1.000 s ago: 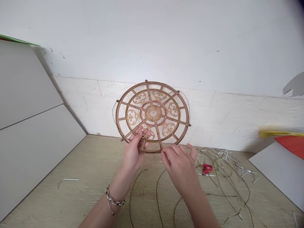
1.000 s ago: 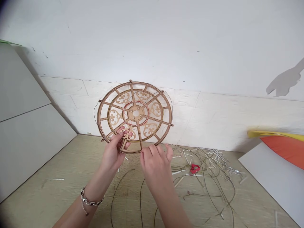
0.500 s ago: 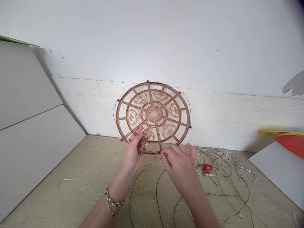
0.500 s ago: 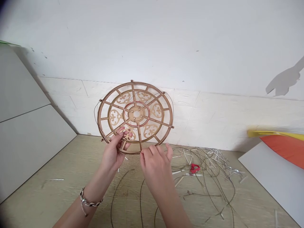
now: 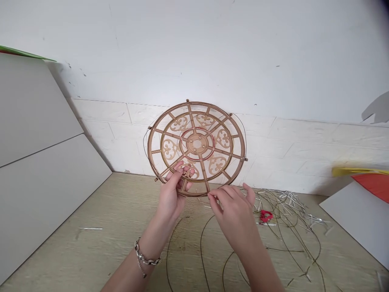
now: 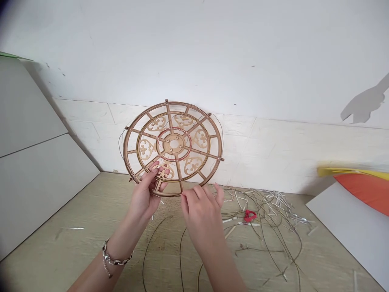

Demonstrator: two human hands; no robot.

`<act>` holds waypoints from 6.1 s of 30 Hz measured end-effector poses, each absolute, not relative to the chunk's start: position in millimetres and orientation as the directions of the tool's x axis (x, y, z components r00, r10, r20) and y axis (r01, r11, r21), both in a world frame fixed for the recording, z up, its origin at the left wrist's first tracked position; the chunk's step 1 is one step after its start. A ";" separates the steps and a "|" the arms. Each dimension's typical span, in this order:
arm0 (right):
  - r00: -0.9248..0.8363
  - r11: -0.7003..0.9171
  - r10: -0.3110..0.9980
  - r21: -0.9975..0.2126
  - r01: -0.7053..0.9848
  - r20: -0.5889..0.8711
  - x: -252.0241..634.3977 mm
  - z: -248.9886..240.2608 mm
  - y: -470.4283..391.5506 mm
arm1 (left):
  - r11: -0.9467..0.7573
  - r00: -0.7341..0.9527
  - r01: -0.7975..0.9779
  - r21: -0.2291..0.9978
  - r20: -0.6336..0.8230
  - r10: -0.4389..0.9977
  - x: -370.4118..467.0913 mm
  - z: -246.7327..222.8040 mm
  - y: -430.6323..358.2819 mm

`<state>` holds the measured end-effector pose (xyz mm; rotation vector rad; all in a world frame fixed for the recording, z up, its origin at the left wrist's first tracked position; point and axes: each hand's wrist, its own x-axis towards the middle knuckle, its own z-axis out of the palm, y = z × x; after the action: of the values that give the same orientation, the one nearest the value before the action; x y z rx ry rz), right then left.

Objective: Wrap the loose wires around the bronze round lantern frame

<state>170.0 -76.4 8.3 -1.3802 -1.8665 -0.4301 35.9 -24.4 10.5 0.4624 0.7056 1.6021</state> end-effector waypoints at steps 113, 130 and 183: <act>0.001 0.227 0.888 -0.440 0.869 0.461 242.7 21.1 -62.5 | 0.053 0.010 -0.586 0.809 -0.058 0.998 -13.4 19.3 -6.6; -0.032 0.251 0.905 -0.474 0.844 0.424 242.4 12.5 -54.7 | 0.021 0.035 -0.560 0.828 -0.001 0.999 -13.4 16.4 -7.8; -0.019 0.236 0.932 -0.569 0.788 0.361 254.4 17.0 -55.5 | 0.039 0.048 -0.549 0.835 -0.015 0.999 -5.2 13.4 -7.4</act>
<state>254.4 -55.5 17.0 -1.5806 -1.8323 0.2716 -5.2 -7.4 13.4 0.7728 0.7579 1.3799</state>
